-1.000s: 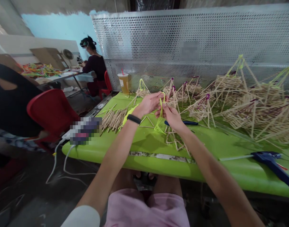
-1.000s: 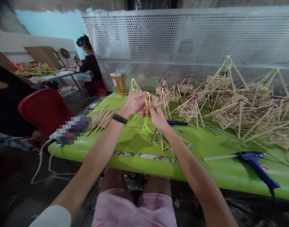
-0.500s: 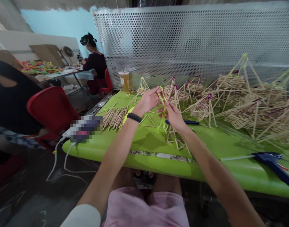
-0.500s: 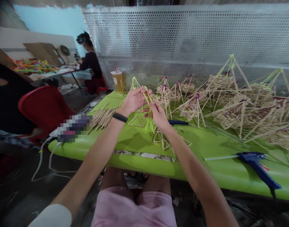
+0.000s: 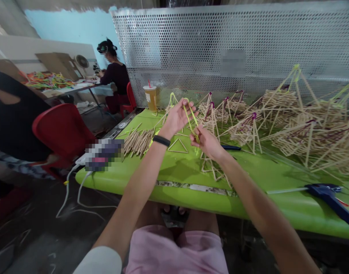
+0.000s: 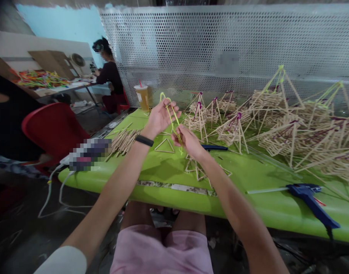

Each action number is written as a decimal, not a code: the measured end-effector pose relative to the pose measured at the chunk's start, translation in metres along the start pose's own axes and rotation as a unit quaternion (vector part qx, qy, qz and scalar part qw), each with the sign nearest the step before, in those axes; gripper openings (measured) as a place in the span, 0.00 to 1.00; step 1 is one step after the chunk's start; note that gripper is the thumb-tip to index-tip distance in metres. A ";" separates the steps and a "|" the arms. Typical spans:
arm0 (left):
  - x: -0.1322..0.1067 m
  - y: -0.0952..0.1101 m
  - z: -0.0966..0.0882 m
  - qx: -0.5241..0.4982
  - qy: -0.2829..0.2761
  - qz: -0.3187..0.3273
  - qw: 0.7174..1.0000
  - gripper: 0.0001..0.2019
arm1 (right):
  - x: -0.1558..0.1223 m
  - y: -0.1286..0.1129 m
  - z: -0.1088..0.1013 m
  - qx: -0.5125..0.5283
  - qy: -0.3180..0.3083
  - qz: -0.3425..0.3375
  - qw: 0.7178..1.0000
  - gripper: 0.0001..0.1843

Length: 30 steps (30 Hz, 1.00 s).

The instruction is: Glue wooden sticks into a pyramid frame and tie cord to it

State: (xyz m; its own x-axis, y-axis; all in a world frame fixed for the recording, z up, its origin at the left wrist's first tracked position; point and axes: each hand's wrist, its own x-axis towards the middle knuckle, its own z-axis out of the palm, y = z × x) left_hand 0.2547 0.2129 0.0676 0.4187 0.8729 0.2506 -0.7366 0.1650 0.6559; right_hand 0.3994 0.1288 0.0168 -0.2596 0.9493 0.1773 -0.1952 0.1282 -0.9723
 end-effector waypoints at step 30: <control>0.016 0.005 -0.020 -0.019 0.116 0.051 0.992 0.13 | -0.008 0.002 0.012 -0.027 -0.031 0.173 0.984 0.22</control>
State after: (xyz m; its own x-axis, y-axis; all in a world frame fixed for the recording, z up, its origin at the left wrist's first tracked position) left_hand 0.2466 0.2369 0.0604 0.2110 0.9674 0.1399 -0.7895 0.0843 0.6080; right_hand 0.3900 0.1182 0.0157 -0.3593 0.9197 -0.1583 -0.0352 -0.1829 -0.9825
